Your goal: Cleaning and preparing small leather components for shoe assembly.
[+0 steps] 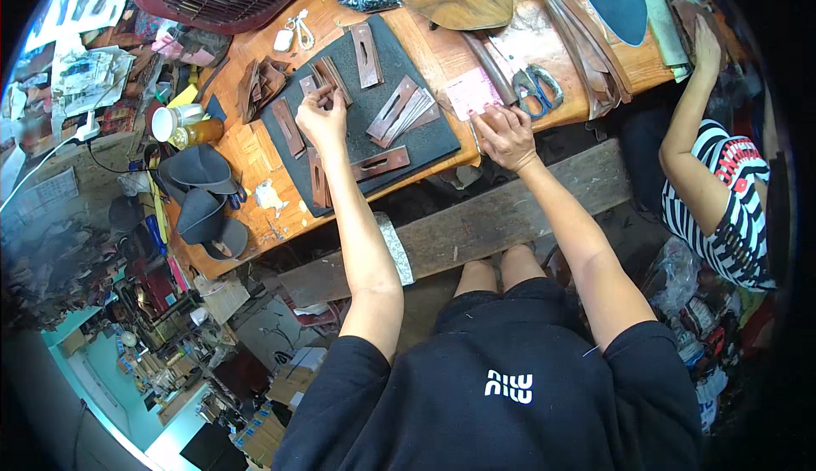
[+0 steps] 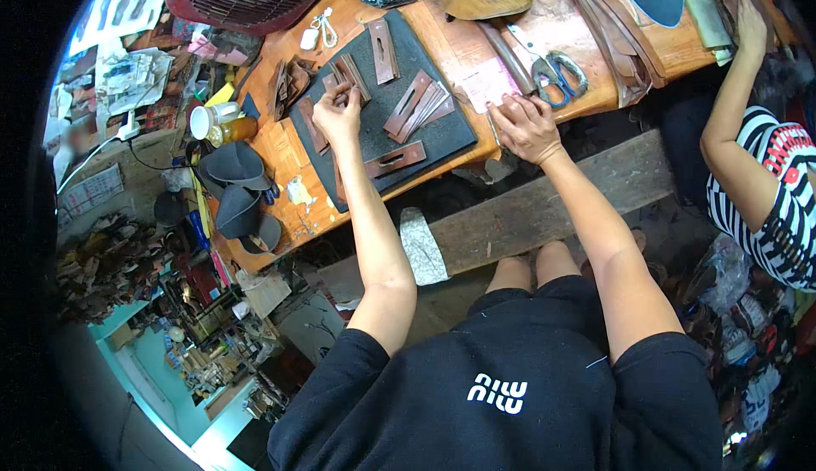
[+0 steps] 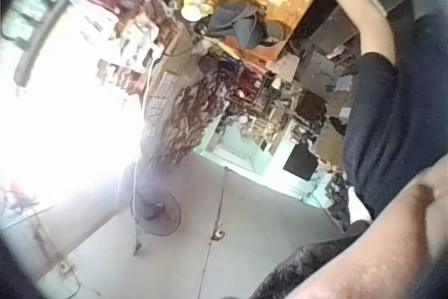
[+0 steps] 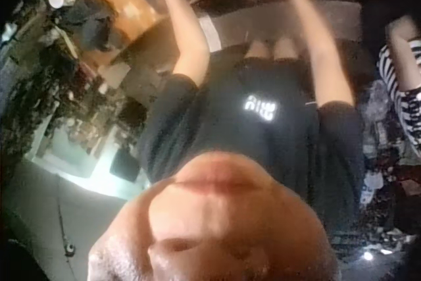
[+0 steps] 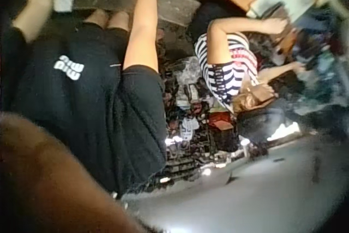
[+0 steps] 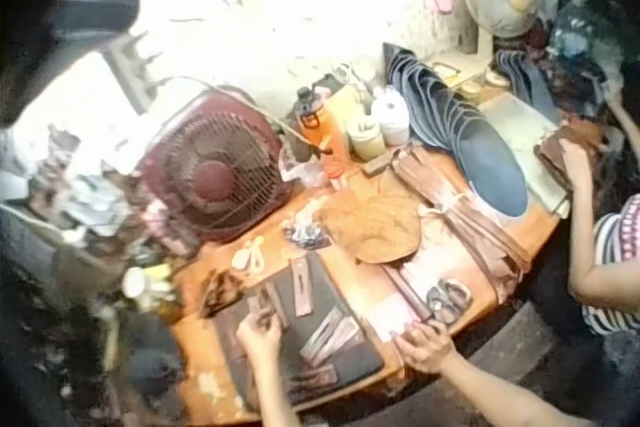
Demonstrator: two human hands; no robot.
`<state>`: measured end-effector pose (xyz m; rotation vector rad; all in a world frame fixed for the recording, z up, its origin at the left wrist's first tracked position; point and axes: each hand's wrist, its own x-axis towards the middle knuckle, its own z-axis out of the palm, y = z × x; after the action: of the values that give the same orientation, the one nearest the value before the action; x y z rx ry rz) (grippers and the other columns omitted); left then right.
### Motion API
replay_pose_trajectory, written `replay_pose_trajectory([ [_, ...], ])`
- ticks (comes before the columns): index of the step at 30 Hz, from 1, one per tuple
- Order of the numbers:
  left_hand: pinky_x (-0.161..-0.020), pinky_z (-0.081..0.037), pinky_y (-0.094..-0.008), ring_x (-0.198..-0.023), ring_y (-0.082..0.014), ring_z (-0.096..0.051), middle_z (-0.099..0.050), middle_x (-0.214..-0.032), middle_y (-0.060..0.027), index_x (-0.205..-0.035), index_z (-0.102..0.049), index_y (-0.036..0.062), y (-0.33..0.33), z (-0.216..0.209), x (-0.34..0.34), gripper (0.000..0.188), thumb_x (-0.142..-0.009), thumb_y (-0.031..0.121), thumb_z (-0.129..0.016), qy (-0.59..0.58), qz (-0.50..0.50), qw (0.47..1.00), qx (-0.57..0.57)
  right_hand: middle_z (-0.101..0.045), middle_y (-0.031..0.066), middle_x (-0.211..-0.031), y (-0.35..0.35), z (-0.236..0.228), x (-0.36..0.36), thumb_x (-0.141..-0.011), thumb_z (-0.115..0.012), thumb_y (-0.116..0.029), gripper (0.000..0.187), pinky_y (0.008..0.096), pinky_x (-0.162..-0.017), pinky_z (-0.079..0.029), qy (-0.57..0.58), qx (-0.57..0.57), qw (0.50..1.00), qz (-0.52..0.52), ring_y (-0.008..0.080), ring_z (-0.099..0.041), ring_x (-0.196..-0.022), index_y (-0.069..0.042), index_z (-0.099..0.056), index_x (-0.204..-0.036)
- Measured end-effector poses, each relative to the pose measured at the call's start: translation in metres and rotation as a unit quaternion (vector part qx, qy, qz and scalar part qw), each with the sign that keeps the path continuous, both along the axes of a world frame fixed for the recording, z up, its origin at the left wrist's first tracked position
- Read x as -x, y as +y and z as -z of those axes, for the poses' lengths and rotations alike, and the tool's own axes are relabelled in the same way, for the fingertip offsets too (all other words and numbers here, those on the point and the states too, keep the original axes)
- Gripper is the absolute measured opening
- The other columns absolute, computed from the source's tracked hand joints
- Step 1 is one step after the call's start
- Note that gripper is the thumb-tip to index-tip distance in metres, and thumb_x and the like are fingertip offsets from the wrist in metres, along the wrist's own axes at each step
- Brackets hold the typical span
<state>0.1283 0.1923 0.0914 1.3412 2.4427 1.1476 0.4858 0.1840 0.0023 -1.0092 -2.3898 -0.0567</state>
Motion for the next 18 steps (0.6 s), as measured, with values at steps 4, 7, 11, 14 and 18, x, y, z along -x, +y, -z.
replay_pose_trajectory([
  [4,-0.07,-0.055,-0.0334,-0.072,-0.0215,-0.071,-0.074,-0.079,-0.016,-0.093,-0.078,-0.0007,0.0,-0.003,0.0,0.027,-0.072,0.012,-0.088,0.028,-0.006,1.0,0.003,-0.062,0.0028,-0.127,0.001,-0.002,0.002,-0.083,-0.066,-0.03,0.05,0.0424,-0.103,-0.039,-0.007,-0.011,1.0,0.005,0.0184,-0.058,-0.117,-0.024,-0.067,-0.133],
  [7,-0.072,-0.055,-0.033,-0.076,-0.0206,-0.072,-0.074,-0.081,-0.0152,-0.094,-0.078,0.0001,-0.002,-0.005,0.001,0.027,-0.071,0.01,-0.088,0.003,-0.02,0.999,0.027,-0.062,0.0025,-0.127,0.001,-0.002,0.001,-0.083,-0.066,-0.03,0.05,0.0423,-0.103,-0.039,-0.006,-0.01,1.0,0.003,0.0185,-0.058,-0.117,-0.024,-0.067,-0.133],
  [11,-0.074,-0.056,-0.0317,-0.078,-0.0198,-0.073,-0.075,-0.084,-0.0144,-0.095,-0.078,-0.0003,-0.002,-0.002,0.006,0.025,-0.073,0.008,-0.086,-0.036,-0.016,0.999,-0.01,-0.061,0.0023,-0.128,0.0,0.0,0.002,-0.083,-0.066,-0.031,0.051,0.0423,-0.104,-0.038,-0.01,-0.008,1.0,0.003,0.0184,-0.057,-0.117,-0.024,-0.066,-0.134],
  [14,-0.066,-0.054,-0.0248,-0.074,-0.0103,-0.069,-0.076,-0.081,-0.0109,-0.098,-0.077,-0.0051,-0.002,-0.001,0.003,0.026,-0.076,0.007,-0.085,-0.052,0.001,0.999,-0.014,-0.06,0.0044,-0.131,-0.001,0.004,-0.001,-0.085,-0.062,-0.03,0.052,0.0427,-0.105,-0.036,-0.004,0.001,1.0,-0.002,0.0203,-0.056,-0.121,-0.024,-0.066,-0.136],
  [18,-0.067,-0.054,-0.0233,-0.075,-0.01,-0.069,-0.075,-0.082,-0.0094,-0.101,-0.076,-0.0054,-0.004,0.004,0.01,0.025,-0.078,0.004,-0.082,-0.086,0.012,0.996,-0.03,-0.06,0.0041,-0.132,-0.001,0.002,0.001,-0.085,-0.062,-0.031,0.051,0.0424,-0.106,-0.035,-0.004,0.001,1.0,-0.001,0.0195,-0.056,-0.121,-0.024,-0.066,-0.136],
])
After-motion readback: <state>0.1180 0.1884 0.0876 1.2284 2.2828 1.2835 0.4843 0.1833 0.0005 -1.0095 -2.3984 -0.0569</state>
